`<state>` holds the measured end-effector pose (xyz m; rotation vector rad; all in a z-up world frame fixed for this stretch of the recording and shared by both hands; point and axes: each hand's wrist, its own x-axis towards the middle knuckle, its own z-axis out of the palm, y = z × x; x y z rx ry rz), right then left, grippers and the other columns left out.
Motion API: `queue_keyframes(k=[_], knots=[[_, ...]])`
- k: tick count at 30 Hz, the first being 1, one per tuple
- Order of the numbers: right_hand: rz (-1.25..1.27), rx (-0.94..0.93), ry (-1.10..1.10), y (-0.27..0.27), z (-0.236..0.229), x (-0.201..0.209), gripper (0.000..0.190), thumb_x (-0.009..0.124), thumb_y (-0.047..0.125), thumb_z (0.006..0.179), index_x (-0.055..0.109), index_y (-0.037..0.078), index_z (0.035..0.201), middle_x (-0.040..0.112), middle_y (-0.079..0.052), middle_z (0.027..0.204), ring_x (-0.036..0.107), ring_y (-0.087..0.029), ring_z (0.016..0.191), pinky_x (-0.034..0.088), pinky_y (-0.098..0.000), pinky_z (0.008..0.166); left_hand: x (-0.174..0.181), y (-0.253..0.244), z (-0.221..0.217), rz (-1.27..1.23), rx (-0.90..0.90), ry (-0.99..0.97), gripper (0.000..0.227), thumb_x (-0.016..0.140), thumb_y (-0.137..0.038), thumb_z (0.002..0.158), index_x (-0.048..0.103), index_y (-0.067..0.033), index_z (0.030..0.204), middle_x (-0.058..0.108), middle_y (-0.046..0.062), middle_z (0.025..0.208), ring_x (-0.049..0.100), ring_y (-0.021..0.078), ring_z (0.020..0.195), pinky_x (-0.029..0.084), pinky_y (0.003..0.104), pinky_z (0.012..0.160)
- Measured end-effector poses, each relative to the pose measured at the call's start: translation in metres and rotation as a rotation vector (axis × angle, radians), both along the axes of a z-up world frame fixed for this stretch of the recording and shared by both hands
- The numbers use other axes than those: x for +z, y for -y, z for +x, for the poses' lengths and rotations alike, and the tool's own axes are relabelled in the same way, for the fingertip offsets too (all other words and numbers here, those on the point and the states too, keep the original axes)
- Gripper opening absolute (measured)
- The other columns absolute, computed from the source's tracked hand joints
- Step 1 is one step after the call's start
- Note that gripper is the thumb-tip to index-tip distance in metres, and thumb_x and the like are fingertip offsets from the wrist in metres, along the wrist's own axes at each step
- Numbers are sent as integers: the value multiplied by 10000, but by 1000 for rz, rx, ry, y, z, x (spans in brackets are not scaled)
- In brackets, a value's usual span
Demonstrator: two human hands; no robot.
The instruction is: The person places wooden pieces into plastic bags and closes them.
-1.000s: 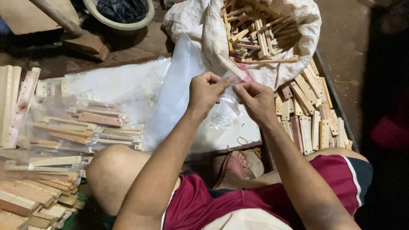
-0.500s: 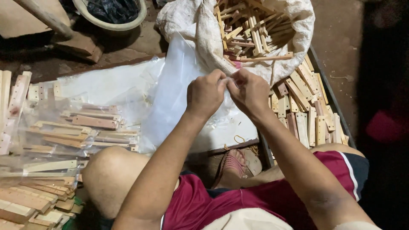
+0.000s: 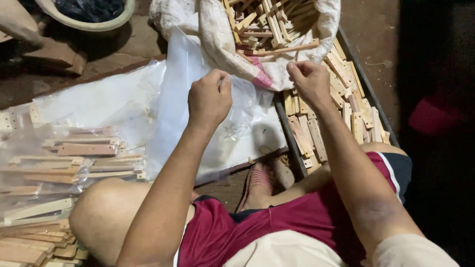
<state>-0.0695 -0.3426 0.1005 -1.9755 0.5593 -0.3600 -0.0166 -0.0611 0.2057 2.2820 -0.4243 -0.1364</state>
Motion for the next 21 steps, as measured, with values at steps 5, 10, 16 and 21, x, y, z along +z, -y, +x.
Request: queue_keyframes(k=[5, 10, 16, 21], knots=[[-518, -159, -517, 132, -40, -129, 268, 800, 287, 874, 796, 145, 1102, 753, -196, 1012, 703, -430, 1049, 569, -522, 872, -12, 34, -10, 18, 0, 9, 181, 601, -229, 964, 725, -144, 1066, 772, 148, 827, 752, 395, 877, 586, 509, 769], [-534, -260, -813, 127, -63, -117, 383, 849, 262, 833, 772, 52, 1143, 658, -296, 1160, 624, -502, 1145, 506, -548, 1005, -26, 76, -20, -4, -92, -7, 258, 613, -200, 951, 731, -137, 1171, 784, 162, 1040, 723, 425, 1022, 558, 559, 874], [-678, -115, -797, 149, -66, -146, 443, 821, 335, 836, 709, 29, 1136, 741, -228, 1144, 616, -444, 1194, 389, -590, 1009, -53, 111, -24, 63, -147, -9, 235, 598, -337, 964, 758, -255, 1116, 790, 113, 991, 740, 386, 974, 578, 517, 867], [-307, -160, -494, 147, -79, -108, 371, 806, 437, 862, 713, 155, 1084, 729, -137, 1015, 678, -409, 1095, 528, -528, 924, -67, 126, -17, 71, -115, -13, 231, 625, -356, 936, 760, -310, 1118, 794, 75, 979, 751, 349, 975, 595, 490, 859]])
